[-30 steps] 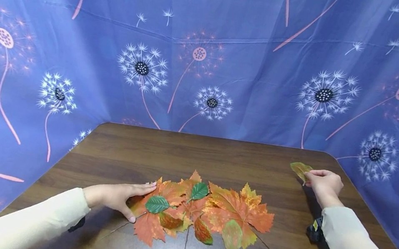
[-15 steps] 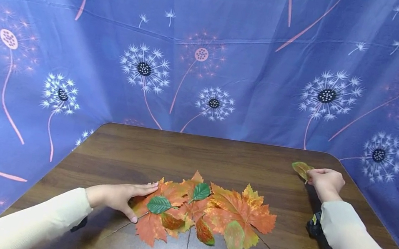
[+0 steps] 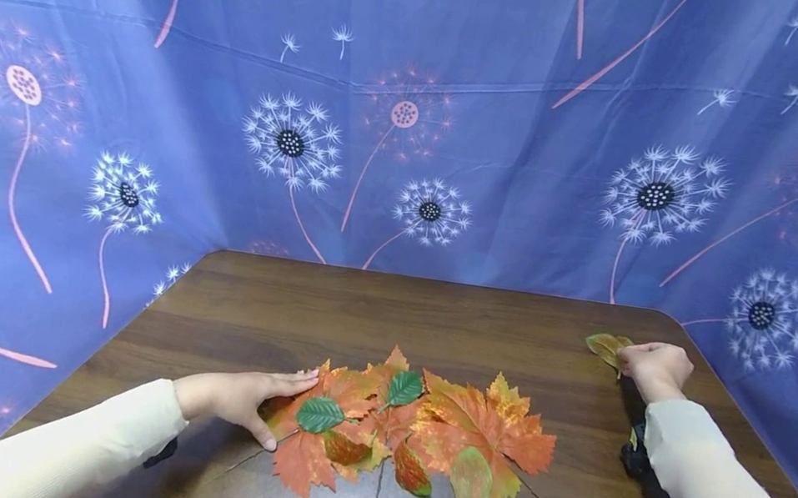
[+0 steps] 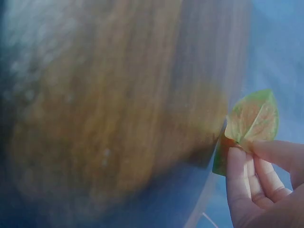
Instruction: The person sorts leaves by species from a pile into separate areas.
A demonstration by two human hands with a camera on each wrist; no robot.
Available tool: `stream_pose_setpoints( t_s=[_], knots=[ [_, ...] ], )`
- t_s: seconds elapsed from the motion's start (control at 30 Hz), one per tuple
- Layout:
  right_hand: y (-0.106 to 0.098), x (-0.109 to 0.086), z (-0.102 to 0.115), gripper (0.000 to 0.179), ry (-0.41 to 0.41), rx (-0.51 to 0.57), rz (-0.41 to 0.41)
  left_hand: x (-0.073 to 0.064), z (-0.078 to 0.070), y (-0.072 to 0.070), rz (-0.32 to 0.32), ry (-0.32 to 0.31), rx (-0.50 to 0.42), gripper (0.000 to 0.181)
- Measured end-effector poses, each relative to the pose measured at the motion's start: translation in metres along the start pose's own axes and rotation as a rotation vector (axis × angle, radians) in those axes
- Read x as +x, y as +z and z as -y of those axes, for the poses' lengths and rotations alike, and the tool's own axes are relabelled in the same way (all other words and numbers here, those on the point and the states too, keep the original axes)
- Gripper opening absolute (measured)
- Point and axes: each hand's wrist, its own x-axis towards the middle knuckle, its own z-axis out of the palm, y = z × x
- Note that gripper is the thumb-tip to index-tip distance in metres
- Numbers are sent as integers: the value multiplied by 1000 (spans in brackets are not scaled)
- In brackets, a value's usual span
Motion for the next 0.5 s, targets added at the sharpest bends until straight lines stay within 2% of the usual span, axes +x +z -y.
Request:
stream_pose_setpoints(
  t_s=[0.2,0.4,0.5],
  knots=[
    [-2,-2,-6,34,-23,83,42,0,0,0,-5,11,4,100],
    [-8,-3,-4,39,7,51,56,1,0,0,-8,14,8,100],
    [-11,-1,-4,39,10,52,59,1,0,1,-12,37,14,101]
  ],
)
